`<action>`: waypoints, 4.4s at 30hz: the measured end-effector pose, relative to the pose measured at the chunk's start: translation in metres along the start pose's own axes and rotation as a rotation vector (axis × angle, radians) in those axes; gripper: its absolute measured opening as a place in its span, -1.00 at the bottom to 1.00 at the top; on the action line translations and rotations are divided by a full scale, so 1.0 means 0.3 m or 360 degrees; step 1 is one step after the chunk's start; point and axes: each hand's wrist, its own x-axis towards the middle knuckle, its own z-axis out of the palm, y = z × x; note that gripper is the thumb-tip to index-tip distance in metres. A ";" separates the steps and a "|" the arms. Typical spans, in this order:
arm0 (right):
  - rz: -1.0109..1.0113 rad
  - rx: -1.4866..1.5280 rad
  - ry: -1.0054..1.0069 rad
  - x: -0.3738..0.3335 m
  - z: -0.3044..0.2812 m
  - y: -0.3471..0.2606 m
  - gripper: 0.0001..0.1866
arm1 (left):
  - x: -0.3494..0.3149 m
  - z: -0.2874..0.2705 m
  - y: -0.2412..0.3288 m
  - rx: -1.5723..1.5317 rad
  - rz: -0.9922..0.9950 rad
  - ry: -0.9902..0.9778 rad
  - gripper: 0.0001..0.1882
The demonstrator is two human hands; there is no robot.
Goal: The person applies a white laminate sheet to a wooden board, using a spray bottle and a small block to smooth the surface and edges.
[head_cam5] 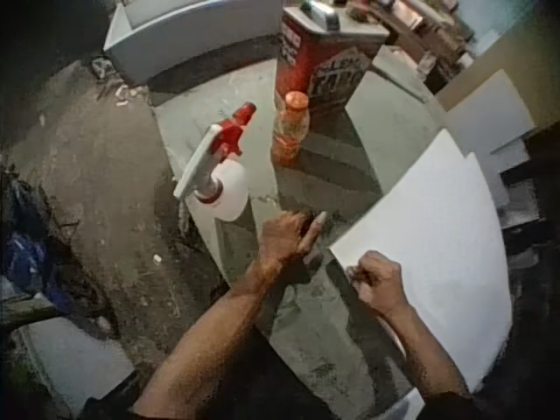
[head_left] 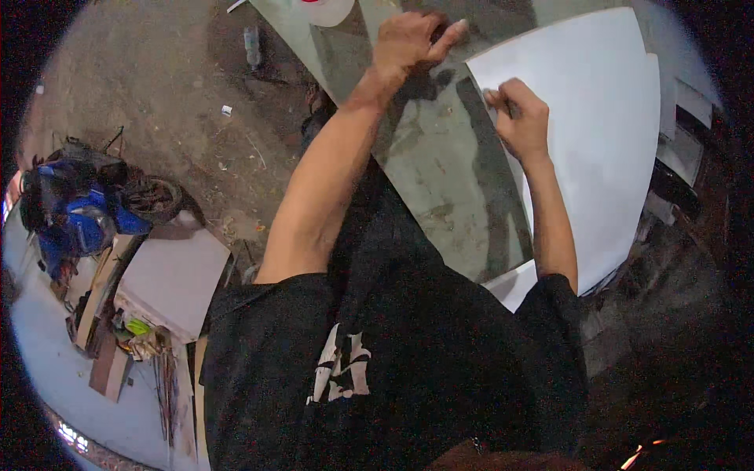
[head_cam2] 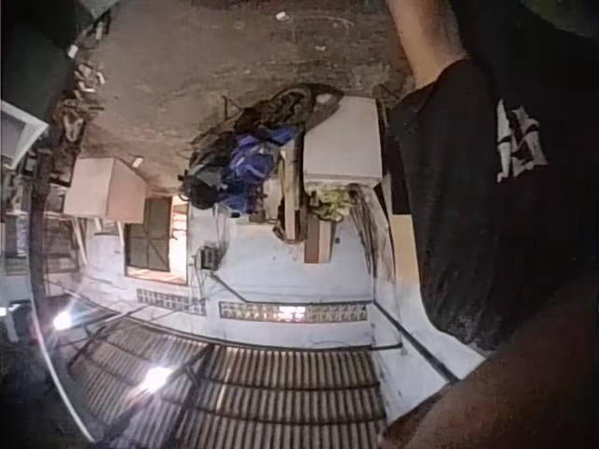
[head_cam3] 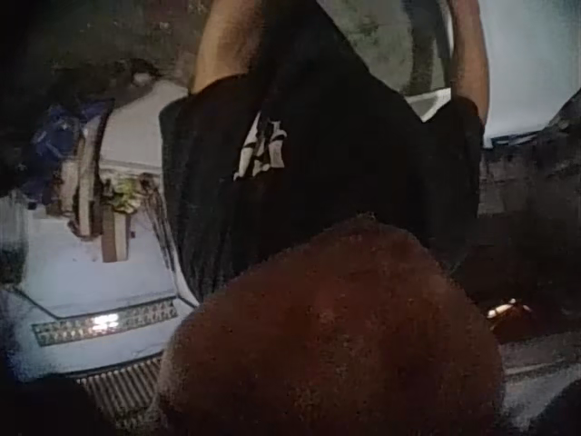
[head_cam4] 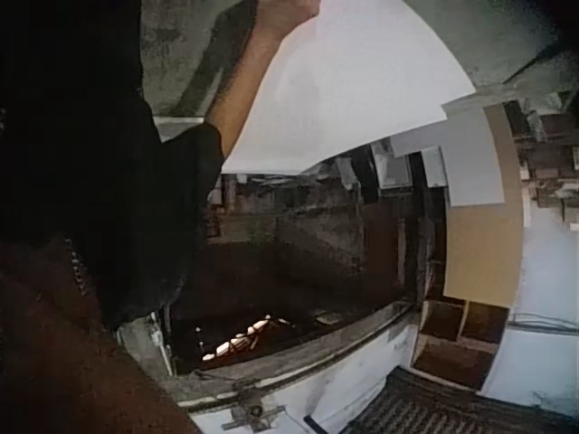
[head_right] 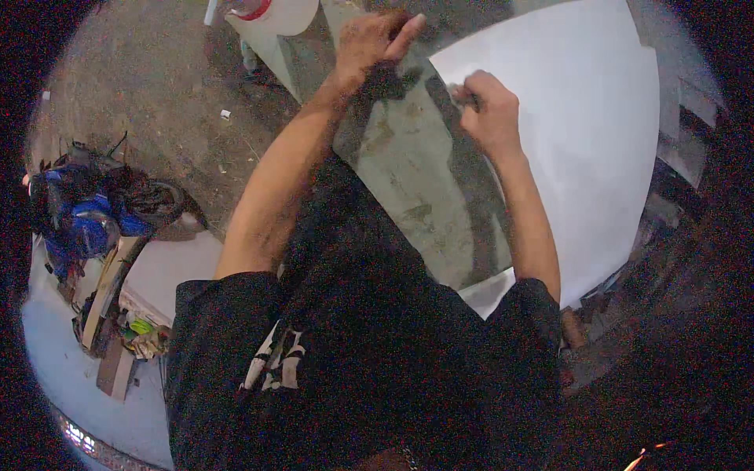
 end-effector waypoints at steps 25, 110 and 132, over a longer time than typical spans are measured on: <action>-0.0146 -0.0069 0.0077 0.115 0.043 -0.045 -0.85 | -0.007 -0.028 0.018 -0.0086 0.0100 0.0032 -0.39; 0.1312 0.0204 0.2186 -0.040 0.438 -0.382 -0.90 | 0.017 -0.088 -0.002 -0.0759 0.0274 -0.0829 -0.62; 0.1553 -0.0090 0.2682 0.171 0.483 -0.290 -0.89 | 0.019 -0.086 -0.045 -0.0648 0.0689 -0.1147 -0.57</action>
